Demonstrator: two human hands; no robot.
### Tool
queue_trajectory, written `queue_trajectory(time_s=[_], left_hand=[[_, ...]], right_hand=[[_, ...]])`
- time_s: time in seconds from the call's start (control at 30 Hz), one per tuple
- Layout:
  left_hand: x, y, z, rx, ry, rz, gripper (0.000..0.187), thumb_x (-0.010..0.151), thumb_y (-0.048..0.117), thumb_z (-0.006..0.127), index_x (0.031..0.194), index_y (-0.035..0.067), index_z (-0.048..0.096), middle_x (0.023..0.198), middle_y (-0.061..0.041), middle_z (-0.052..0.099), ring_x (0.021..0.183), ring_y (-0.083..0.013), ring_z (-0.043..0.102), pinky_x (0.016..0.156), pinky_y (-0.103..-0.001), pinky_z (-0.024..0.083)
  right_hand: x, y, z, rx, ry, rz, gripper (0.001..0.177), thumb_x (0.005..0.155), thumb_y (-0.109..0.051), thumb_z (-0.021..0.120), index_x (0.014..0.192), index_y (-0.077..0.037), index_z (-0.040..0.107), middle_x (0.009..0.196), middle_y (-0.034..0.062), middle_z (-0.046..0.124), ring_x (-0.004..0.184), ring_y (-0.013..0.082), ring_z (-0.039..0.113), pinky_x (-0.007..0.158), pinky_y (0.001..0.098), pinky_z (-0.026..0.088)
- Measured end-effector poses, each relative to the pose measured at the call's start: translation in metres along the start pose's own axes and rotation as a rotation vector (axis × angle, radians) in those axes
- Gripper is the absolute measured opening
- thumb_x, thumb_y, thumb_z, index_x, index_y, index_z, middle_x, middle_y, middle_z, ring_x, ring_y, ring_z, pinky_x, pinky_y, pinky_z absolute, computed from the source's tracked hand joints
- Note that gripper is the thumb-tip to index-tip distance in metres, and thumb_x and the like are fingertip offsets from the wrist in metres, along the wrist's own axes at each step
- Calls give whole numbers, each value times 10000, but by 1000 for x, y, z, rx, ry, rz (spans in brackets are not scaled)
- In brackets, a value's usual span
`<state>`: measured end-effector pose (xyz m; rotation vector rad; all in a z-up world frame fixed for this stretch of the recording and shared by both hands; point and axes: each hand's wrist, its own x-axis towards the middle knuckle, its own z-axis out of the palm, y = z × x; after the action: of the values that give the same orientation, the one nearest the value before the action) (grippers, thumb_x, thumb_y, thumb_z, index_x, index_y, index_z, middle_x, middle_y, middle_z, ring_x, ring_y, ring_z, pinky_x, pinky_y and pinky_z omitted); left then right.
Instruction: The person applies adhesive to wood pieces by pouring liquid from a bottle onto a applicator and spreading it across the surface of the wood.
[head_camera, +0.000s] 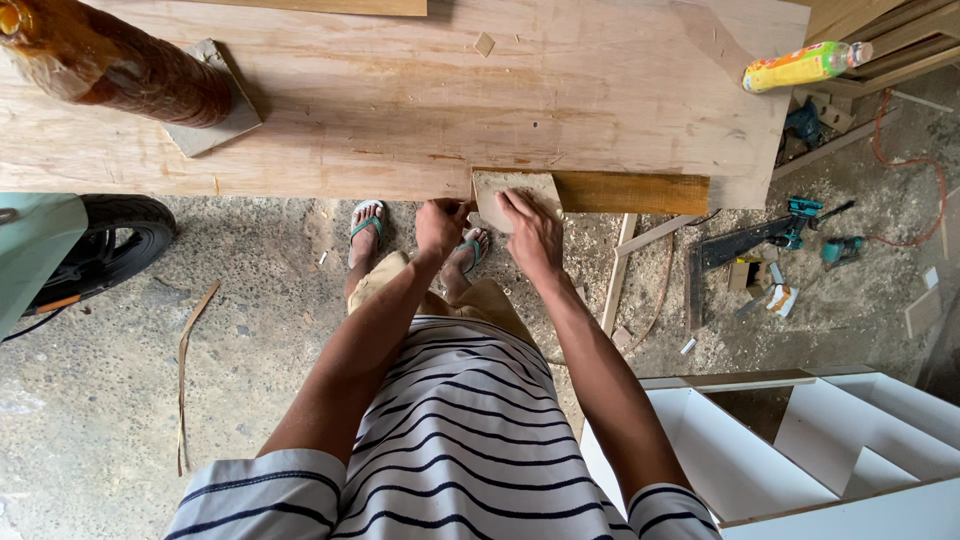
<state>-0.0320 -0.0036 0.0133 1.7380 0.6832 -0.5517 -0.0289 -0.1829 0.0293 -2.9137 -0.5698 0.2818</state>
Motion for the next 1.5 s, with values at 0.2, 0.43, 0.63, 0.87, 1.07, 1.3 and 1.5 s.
queue_trajectory(time_s=[0.2,0.43,0.63,0.87,1.07,1.3,1.5], left_hand=[[26,17,-22,355,152,288,194,821,304,604,844,116,646,723,-111,674,666,-320,674,641,-428,553],[61,57,-25,599,87,661,276,696,169,724,863,85,521,872,-116,560,788,-392,635,691,-508,526],[89,52,-2,902,-18,684,429,649,186,735,970,111,461,954,-94,542,812,-358,637,673,-497,540],[96,50,2,964,19,671,536,615,305,796,984,112,459,940,-96,541,824,-348,631,689,-487,535],[78,69,-6,951,-6,628,497,619,295,761,974,107,468,946,-101,547,829,-349,633,697,-480,533],[74,64,-1,988,36,600,504,631,352,734,993,113,478,983,-101,571,862,-344,637,726,-474,530],[51,73,1,927,51,588,587,627,371,757,1090,91,531,1000,-106,565,930,-356,604,725,-523,516]], right_hand=[[14,27,17,91,-216,61,628,695,24,489,1239,-284,551,1242,-97,556,995,236,637,772,462,547],[3,-3,-19,78,-238,83,650,682,-7,534,1248,-325,517,1252,-115,530,1051,221,600,823,469,529],[-8,-22,-44,109,-186,76,594,709,58,514,1234,-215,565,1253,-14,562,1102,271,578,867,486,502],[-24,-13,-22,105,-123,-7,511,752,50,496,1211,-152,599,1219,52,593,1146,268,551,933,426,458],[-38,-29,-41,74,-126,-20,478,788,76,427,1177,-125,619,1171,80,624,1078,220,599,903,341,471],[-82,-12,-45,405,-256,127,562,809,64,415,1267,-226,560,1211,59,615,1039,320,615,843,476,508],[-136,32,-80,1129,349,528,220,875,-99,587,1069,-102,691,1021,117,689,1024,222,614,883,379,466]])
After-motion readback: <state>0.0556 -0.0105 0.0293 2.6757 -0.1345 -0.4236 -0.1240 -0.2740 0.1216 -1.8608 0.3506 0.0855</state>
